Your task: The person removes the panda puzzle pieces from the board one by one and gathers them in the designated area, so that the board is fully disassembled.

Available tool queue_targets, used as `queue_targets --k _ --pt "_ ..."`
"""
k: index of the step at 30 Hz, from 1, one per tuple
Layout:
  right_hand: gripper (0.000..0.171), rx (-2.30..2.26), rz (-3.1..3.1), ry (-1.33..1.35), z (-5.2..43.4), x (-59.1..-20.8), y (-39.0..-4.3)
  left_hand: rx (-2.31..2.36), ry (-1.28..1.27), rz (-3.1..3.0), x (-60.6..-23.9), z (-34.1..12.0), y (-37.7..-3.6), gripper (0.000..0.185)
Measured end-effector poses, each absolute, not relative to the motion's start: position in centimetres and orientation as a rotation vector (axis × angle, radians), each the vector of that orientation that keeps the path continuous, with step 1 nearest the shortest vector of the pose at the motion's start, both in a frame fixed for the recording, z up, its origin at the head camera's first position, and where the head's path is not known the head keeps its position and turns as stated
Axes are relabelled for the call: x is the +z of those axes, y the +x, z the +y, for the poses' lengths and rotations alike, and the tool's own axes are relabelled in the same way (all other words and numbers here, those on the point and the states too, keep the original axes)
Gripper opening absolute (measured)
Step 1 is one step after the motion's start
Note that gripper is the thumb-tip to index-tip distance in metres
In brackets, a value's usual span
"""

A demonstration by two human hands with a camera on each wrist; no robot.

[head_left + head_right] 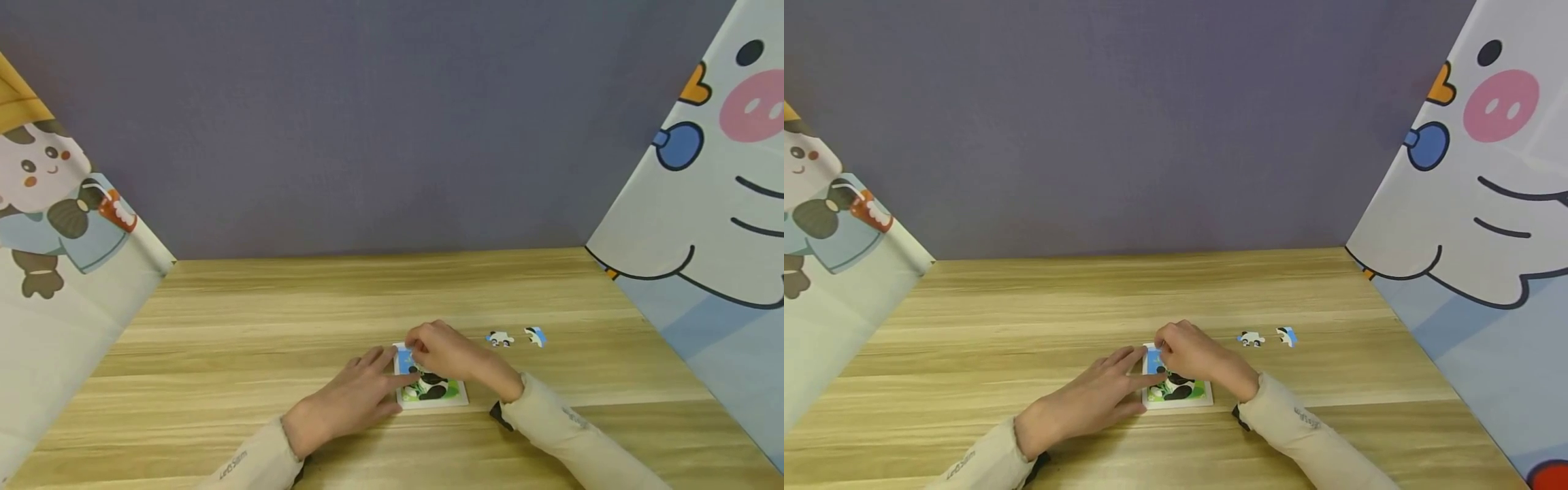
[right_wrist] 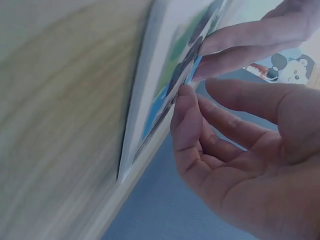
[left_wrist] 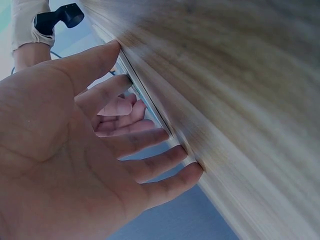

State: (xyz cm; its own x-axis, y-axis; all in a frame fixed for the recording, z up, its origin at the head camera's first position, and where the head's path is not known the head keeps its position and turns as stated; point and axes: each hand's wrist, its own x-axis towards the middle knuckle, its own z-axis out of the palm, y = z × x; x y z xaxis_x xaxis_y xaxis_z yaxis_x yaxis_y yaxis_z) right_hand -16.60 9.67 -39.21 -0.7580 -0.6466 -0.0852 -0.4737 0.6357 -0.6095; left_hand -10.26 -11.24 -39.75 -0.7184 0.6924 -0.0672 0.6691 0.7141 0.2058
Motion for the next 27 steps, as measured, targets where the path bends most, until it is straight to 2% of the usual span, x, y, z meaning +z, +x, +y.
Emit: queue_targets --k 15,27 --pt "0.028 -0.826 2.581 -0.946 9.57 -39.15 -16.4 0.231 1.115 2.778 -40.03 -11.26 -10.42 0.053" --pt "0.017 -0.787 2.643 -0.963 9.65 -38.88 -16.26 0.221 1.109 2.779 -39.85 -11.23 -10.31 0.053"
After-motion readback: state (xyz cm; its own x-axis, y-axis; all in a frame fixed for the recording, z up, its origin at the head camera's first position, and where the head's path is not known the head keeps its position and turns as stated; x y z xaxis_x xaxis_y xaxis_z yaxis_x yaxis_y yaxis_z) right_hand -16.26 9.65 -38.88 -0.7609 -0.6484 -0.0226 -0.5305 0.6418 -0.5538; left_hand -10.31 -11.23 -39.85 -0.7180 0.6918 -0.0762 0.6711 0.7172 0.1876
